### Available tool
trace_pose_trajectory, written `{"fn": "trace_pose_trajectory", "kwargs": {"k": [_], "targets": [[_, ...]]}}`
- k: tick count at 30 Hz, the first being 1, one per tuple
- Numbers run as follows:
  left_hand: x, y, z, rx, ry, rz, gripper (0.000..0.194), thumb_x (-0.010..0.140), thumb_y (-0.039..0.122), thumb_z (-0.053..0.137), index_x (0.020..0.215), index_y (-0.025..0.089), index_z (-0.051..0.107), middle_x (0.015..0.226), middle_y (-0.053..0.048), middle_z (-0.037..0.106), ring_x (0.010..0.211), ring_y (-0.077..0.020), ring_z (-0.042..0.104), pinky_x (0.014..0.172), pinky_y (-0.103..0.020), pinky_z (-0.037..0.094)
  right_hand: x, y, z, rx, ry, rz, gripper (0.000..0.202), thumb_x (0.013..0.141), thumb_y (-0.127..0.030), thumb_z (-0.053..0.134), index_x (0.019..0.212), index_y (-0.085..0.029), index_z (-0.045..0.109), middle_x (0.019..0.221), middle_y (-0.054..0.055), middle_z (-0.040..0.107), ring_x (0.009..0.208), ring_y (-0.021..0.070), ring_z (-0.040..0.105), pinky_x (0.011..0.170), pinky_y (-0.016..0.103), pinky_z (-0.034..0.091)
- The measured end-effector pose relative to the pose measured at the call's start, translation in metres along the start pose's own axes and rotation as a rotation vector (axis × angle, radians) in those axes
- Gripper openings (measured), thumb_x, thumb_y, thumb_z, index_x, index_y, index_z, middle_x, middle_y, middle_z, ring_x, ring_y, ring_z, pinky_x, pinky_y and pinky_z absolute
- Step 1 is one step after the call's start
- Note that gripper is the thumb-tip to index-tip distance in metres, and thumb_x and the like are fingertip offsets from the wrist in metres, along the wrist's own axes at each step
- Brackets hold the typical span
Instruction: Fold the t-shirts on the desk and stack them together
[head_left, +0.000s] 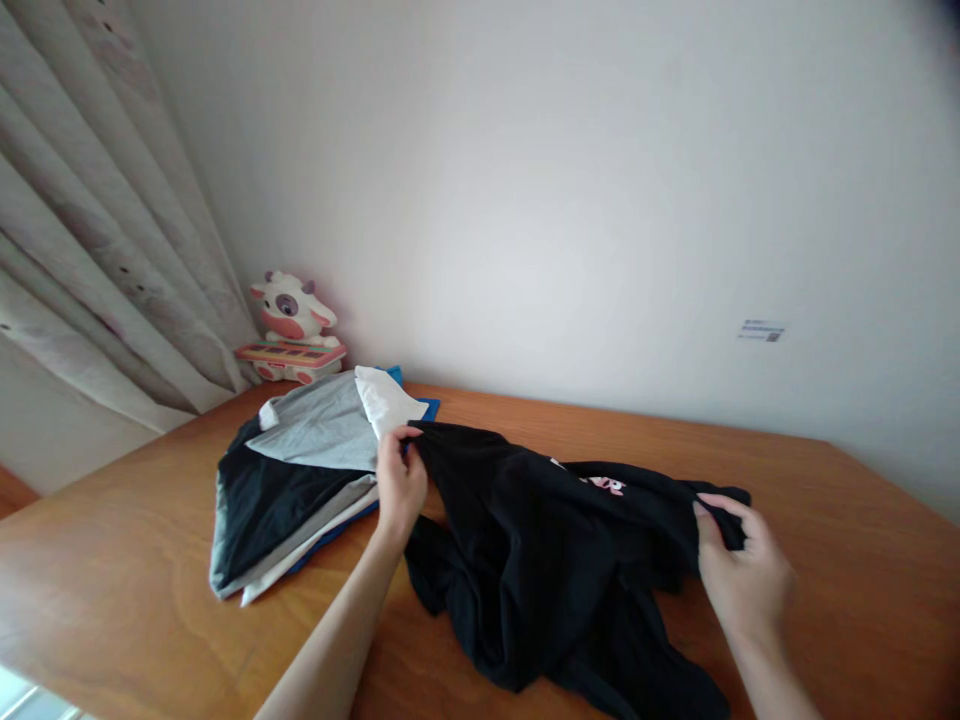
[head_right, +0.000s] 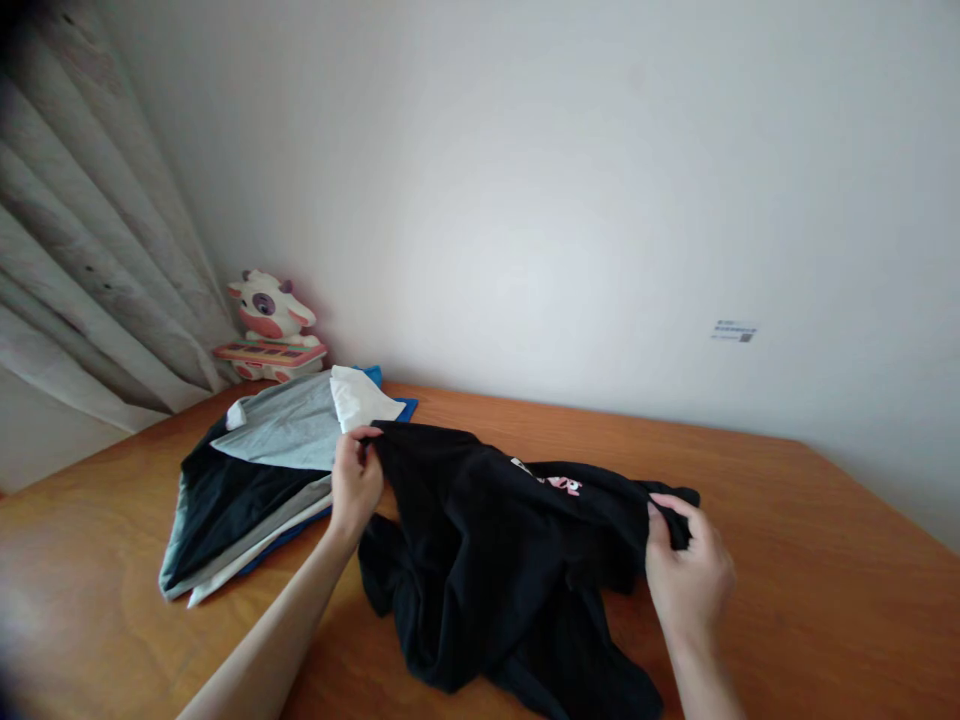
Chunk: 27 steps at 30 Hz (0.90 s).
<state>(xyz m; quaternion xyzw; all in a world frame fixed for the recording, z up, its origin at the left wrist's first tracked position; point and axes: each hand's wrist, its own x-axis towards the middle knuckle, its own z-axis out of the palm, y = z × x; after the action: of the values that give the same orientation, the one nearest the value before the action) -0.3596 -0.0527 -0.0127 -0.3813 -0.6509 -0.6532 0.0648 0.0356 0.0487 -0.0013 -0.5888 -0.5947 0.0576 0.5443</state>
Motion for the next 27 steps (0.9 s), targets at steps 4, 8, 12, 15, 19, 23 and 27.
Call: {"fn": "trace_pose_trajectory", "kwargs": {"k": [4,8,12,15,19,23,27], "targets": [[0.025,-0.013,-0.029,-0.228,0.244,-0.204,0.016,0.077,0.016,0.048,0.09,0.023,0.055,0.092,-0.002,0.063,0.097,-0.0211,0.066,0.094,-0.037,0.051,0.001,0.004,0.001,0.055,0.053,0.119,0.065,0.073,-0.047,0.062,0.128,-0.014,0.067,0.12,0.02,0.072,0.111,0.0379,0.067,0.1,0.053,0.048],[0.023,-0.001,-0.038,-0.001,0.164,-0.064,0.007,0.085,0.026,0.05,0.086,0.024,0.057,0.098,-0.005,0.066,0.107,-0.0262,0.064,0.098,-0.043,0.049,0.004,0.011,0.004,0.036,-0.179,0.245,0.068,0.077,-0.061,0.058,0.127,-0.017,0.07,0.117,0.017,0.074,0.109,0.0365,0.067,0.1,0.051,0.048],[-0.001,0.026,-0.022,0.352,-0.295,0.328,0.018,0.094,0.027,0.054,0.107,0.023,0.065,0.121,-0.009,0.071,0.117,-0.0277,0.063,0.109,-0.046,0.041,0.01,0.013,0.002,-0.175,-0.33,0.312,0.079,0.075,-0.084,0.054,0.111,-0.017,0.076,0.096,0.019,0.078,0.098,0.0413,0.07,0.092,0.055,0.051],[-0.02,0.036,-0.008,0.469,-0.651,0.431,0.032,0.097,0.024,0.054,0.127,0.025,0.062,0.118,-0.006,0.077,0.122,-0.0278,0.064,0.116,-0.052,0.03,0.013,0.012,0.0,-0.29,-0.473,0.284,0.074,0.071,-0.088,0.056,0.097,-0.023,0.078,0.092,0.017,0.079,0.094,0.0421,0.072,0.087,0.055,0.054],[-0.025,0.035,-0.001,0.629,-0.782,0.33,0.033,0.099,0.033,0.057,0.128,0.021,0.065,0.095,-0.007,0.08,0.1,-0.0287,0.072,0.105,-0.053,0.035,0.011,0.012,0.002,-0.298,-0.528,0.233,0.061,0.069,-0.081,0.059,0.087,-0.025,0.074,0.085,0.015,0.079,0.089,0.0414,0.074,0.079,0.051,0.057],[-0.02,0.036,-0.003,0.836,-0.826,0.3,0.04,0.105,0.038,0.044,0.093,0.018,0.076,0.079,-0.012,0.077,0.08,-0.0294,0.073,0.091,-0.047,0.043,0.002,0.001,0.006,-0.149,-0.532,0.043,0.04,0.074,-0.063,0.058,0.09,-0.028,0.069,0.094,0.01,0.081,0.093,0.0365,0.076,0.08,0.046,0.058],[-0.022,0.037,-0.004,0.78,-0.877,0.373,0.029,0.103,0.03,0.049,0.118,0.018,0.072,0.108,-0.015,0.077,0.103,-0.0325,0.071,0.092,-0.044,0.047,-0.008,-0.023,0.007,0.06,-0.585,-0.305,0.01,0.076,-0.033,0.05,0.078,-0.03,0.059,0.111,0.005,0.08,0.106,0.0284,0.074,0.096,0.043,0.053]]}}
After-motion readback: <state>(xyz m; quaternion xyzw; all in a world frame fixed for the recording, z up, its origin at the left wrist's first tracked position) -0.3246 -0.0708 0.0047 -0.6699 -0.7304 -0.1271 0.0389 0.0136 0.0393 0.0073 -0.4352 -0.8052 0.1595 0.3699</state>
